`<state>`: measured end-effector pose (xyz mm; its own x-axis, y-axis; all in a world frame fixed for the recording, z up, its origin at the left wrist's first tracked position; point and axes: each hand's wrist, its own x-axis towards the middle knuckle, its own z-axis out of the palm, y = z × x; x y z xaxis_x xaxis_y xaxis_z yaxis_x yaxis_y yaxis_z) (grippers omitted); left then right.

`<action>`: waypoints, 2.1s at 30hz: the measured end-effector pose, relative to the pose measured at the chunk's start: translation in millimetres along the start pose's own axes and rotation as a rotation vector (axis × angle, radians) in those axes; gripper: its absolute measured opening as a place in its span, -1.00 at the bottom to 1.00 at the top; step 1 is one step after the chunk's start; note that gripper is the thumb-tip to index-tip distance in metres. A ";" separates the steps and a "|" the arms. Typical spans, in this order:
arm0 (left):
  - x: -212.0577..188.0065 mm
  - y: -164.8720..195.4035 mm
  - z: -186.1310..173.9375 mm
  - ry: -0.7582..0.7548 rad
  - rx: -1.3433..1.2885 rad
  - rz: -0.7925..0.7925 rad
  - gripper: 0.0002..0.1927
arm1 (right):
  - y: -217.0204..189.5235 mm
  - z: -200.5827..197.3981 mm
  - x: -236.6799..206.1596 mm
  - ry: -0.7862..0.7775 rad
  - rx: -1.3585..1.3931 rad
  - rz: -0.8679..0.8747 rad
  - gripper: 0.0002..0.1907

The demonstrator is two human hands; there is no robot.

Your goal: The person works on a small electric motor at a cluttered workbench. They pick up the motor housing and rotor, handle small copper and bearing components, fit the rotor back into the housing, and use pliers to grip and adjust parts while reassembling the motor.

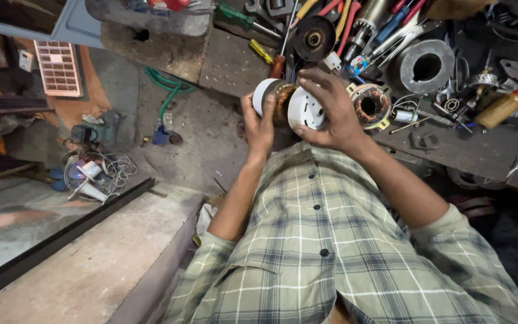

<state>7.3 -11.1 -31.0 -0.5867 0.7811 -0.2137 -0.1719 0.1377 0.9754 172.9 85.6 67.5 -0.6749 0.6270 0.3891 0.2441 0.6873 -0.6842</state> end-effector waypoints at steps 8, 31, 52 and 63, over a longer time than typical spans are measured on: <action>-6.0 2.2 -5.5 -0.089 0.004 -0.068 -0.53 | -13.9 19.6 -5.4 0.089 0.032 0.043 -0.09; -71.6 57.7 -0.8 -0.246 -0.387 -0.018 -0.22 | -54.0 -7.7 -55.1 0.187 -0.066 -0.397 0.08; -87.4 17.3 2.4 -0.436 -0.762 -0.160 0.05 | -58.4 14.6 -50.2 0.334 -0.245 -0.116 0.21; -73.4 14.1 -7.9 -0.530 -0.738 -0.199 0.14 | -66.3 20.2 -37.0 0.303 -0.263 -0.055 0.05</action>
<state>41.7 -71.4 -2.0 -0.0854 0.9860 -0.1431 -0.7972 0.0185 0.6034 167.7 9.4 86.1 -0.4657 0.6397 0.6115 0.4097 0.7684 -0.4917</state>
